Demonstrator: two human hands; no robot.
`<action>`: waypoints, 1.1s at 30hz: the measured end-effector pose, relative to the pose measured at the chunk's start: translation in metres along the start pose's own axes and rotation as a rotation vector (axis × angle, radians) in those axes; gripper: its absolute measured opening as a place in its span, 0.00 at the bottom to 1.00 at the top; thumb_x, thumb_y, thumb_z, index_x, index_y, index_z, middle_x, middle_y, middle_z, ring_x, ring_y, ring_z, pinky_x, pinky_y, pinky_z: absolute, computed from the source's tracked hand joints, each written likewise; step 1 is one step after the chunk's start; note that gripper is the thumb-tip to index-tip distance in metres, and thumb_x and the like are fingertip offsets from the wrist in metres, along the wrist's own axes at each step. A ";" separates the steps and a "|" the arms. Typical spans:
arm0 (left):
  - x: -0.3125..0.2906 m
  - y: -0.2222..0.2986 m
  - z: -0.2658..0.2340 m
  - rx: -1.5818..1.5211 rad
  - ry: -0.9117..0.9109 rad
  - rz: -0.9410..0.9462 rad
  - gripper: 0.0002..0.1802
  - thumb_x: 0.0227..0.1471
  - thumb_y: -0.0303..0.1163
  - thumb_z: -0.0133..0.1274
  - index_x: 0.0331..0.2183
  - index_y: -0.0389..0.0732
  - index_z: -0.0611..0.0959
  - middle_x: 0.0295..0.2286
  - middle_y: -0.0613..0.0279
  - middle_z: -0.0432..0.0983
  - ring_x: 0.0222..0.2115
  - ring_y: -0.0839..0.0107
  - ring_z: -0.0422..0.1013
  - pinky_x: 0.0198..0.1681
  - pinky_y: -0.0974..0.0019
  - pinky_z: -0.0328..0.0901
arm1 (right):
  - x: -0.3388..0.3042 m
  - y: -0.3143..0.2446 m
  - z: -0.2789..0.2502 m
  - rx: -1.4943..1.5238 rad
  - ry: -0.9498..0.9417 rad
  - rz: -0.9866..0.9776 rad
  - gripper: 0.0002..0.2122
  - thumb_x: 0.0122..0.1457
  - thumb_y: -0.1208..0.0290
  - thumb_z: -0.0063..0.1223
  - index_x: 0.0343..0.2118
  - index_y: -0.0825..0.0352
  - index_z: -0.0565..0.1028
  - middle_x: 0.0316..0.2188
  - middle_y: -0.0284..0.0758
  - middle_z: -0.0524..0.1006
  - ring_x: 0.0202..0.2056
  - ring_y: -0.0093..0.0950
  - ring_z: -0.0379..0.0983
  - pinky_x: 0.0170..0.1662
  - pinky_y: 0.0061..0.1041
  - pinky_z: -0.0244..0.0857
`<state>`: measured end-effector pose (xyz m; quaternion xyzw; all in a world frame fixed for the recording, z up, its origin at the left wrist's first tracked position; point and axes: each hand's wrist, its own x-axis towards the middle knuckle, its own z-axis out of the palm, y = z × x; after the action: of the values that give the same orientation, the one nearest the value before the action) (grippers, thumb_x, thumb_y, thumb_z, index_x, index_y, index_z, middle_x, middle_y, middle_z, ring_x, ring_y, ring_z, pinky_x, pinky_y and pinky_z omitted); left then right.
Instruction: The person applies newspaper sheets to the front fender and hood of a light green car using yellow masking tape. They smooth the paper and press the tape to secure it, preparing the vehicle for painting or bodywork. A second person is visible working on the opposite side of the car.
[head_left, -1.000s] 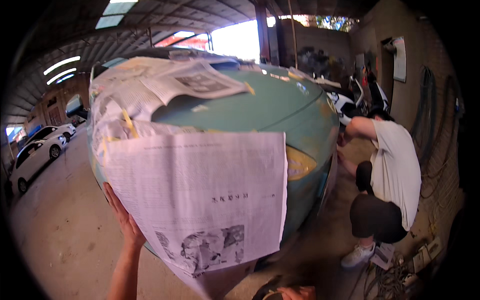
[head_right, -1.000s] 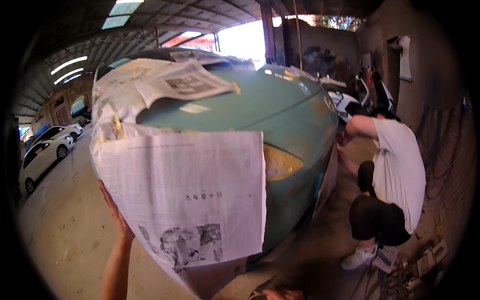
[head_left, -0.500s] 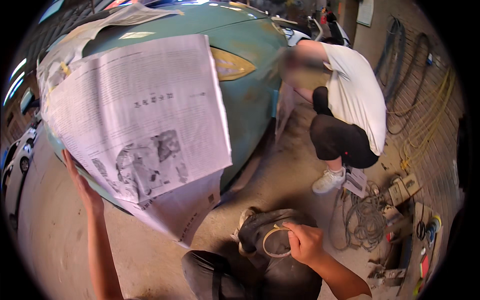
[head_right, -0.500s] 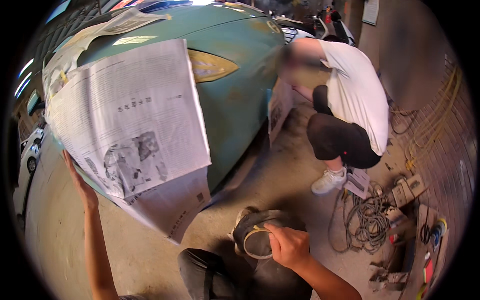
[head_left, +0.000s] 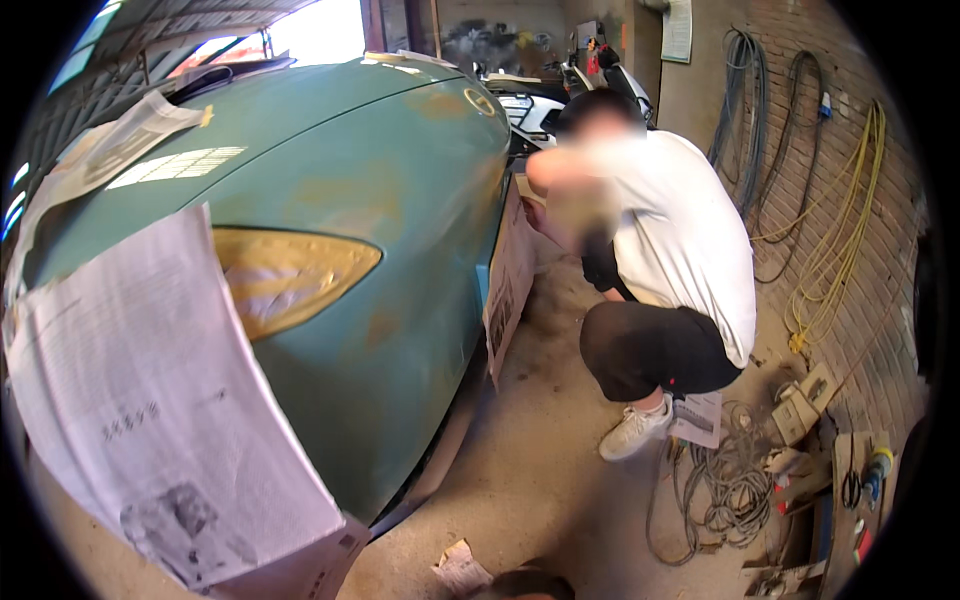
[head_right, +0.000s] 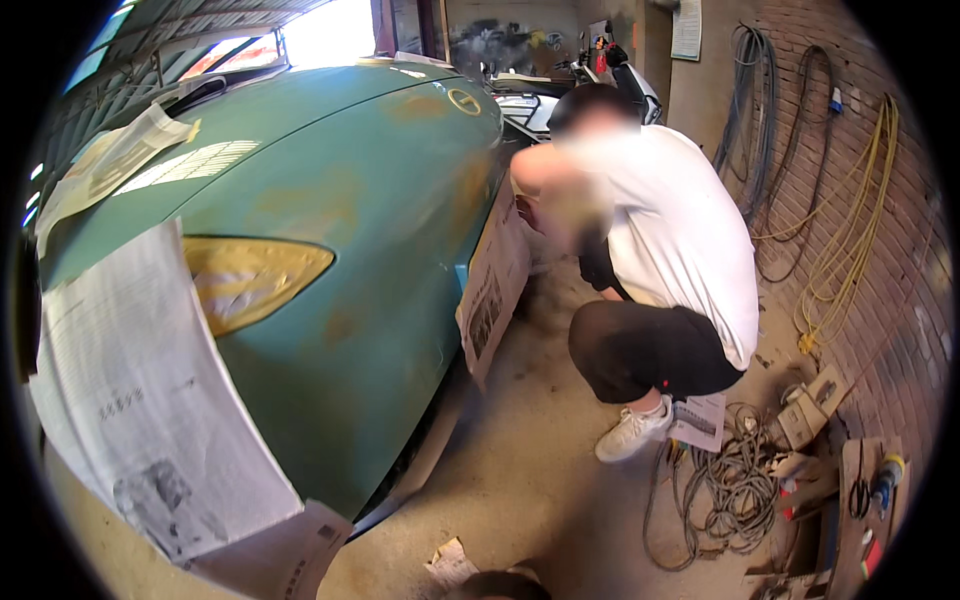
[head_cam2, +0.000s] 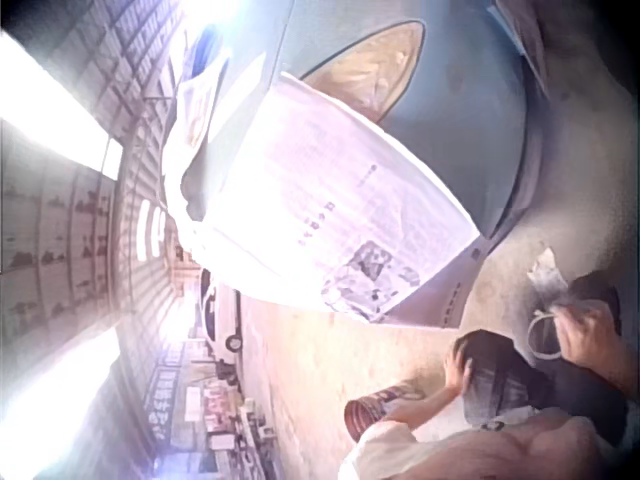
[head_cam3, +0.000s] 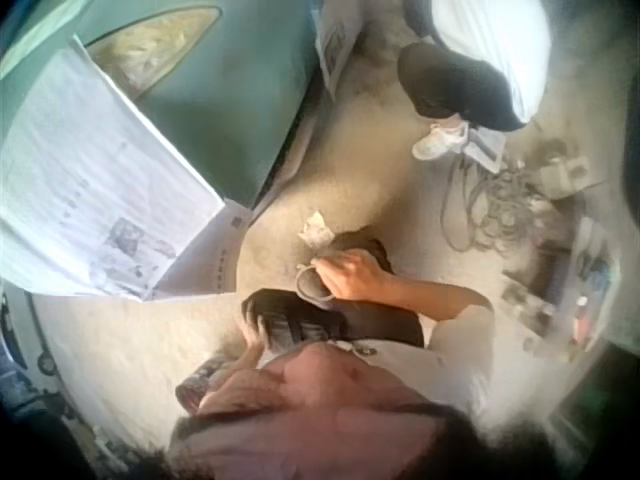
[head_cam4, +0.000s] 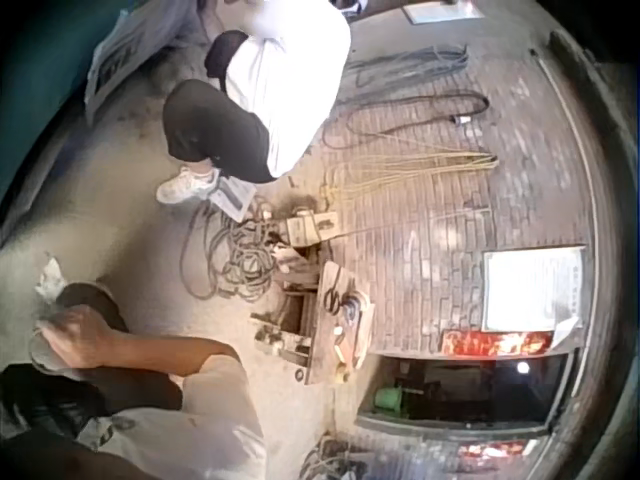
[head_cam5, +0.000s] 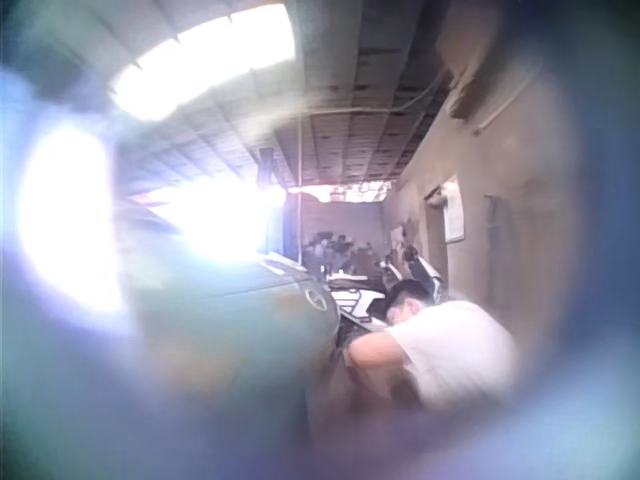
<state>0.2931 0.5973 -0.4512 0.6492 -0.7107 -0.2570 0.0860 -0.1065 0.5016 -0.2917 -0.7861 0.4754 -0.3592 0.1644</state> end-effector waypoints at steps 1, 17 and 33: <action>0.000 0.016 -0.013 0.009 -0.057 -0.011 0.40 0.57 0.48 0.50 0.64 0.38 0.59 0.62 0.37 0.52 0.62 0.39 0.51 0.65 0.42 0.47 | 0.002 0.001 0.000 0.029 -0.045 0.043 0.07 0.57 0.73 0.54 0.37 0.68 0.78 0.26 0.41 0.80 0.25 0.38 0.79 0.29 0.33 0.73; -0.064 0.233 -0.108 0.111 -0.538 0.411 0.26 0.58 0.45 0.47 0.53 0.40 0.76 0.50 0.42 0.72 0.54 0.46 0.65 0.59 0.51 0.59 | -0.084 -0.116 -0.001 -0.126 -0.379 0.838 0.13 0.56 0.66 0.52 0.41 0.69 0.74 0.26 0.45 0.79 0.25 0.40 0.78 0.26 0.40 0.70; -0.028 0.192 -0.230 0.749 -0.939 0.760 0.39 0.44 0.64 0.60 0.44 0.39 0.84 0.35 0.44 0.82 0.39 0.48 0.78 0.45 0.50 0.71 | -0.385 -0.372 -0.224 -0.140 0.744 2.071 0.13 0.57 0.61 0.50 0.42 0.60 0.76 0.34 0.47 0.80 0.40 0.47 0.77 0.43 0.48 0.71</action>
<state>0.2329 0.5707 -0.1577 0.1631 -0.8904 -0.2003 -0.3749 -0.1451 1.0377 -0.0717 0.1424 0.9432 -0.2342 0.1875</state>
